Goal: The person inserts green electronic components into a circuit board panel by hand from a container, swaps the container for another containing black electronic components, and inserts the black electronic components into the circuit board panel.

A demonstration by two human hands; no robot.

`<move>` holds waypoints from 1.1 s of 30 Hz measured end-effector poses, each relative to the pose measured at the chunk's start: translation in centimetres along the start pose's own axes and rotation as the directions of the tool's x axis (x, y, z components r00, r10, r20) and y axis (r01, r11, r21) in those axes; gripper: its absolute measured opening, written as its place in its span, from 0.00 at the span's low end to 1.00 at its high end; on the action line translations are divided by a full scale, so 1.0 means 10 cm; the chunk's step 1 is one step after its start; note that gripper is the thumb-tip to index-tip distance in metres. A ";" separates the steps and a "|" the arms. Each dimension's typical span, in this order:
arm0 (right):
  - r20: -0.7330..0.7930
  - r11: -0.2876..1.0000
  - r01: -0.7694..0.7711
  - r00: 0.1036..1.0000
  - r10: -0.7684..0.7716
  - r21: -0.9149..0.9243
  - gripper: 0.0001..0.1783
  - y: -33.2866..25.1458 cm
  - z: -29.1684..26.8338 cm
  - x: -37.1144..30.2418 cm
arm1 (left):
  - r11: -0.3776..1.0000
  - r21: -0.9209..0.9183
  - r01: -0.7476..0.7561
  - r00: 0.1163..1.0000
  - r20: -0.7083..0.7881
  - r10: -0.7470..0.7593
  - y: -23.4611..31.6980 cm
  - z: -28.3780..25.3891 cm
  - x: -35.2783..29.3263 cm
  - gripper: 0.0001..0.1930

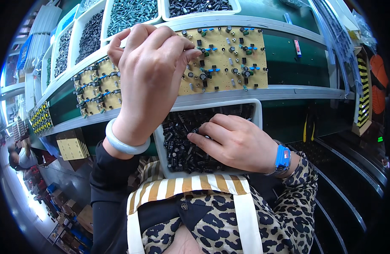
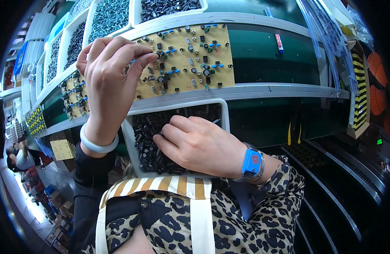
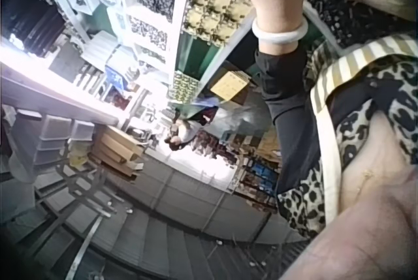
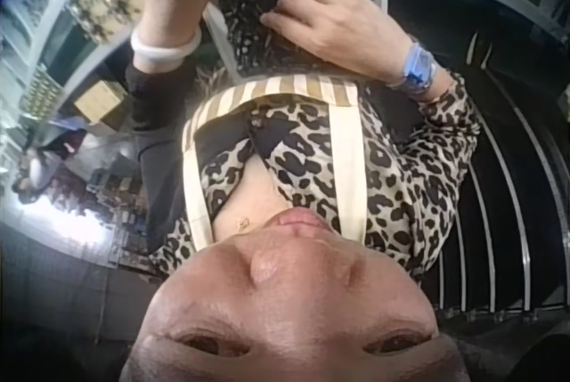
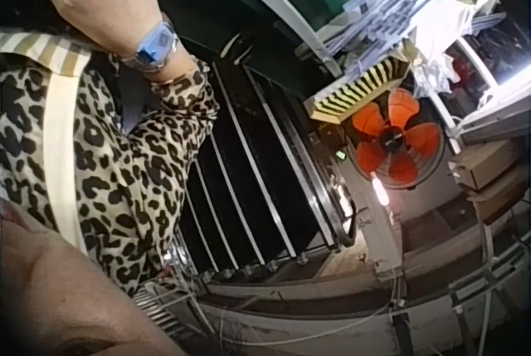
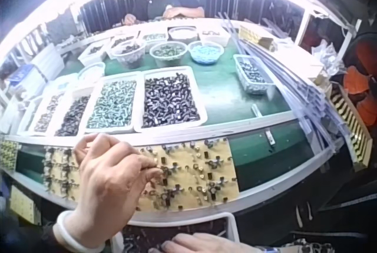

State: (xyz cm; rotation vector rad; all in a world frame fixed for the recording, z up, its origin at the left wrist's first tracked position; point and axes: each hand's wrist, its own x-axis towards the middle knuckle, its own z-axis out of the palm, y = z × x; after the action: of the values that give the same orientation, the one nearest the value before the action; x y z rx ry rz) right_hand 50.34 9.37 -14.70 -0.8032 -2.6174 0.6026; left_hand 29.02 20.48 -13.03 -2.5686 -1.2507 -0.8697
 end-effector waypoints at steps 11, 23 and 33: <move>-0.093 0.996 -0.002 0.996 0.010 0.085 0.26 0.04 -0.01 -0.01 | 0.997 0.068 -0.020 0.998 0.059 0.016 0.13 -0.09 0.03 0.08; -0.400 0.727 -0.384 0.643 0.653 0.570 0.16 0.29 -0.38 -0.13 | 0.801 -0.559 -0.212 0.693 0.492 0.527 0.37 -0.40 -0.63 0.16; -0.414 0.856 -0.501 0.757 0.506 0.130 0.12 0.48 -0.62 -0.02 | 0.763 -0.611 -0.211 0.691 0.458 0.559 0.45 -0.35 -0.82 0.09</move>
State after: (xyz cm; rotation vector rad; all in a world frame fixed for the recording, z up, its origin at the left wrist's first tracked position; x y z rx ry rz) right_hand 55.30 14.66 -11.79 -1.4761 -1.9785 0.4917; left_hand 26.97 10.82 -14.27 -3.5706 -0.4757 -0.2593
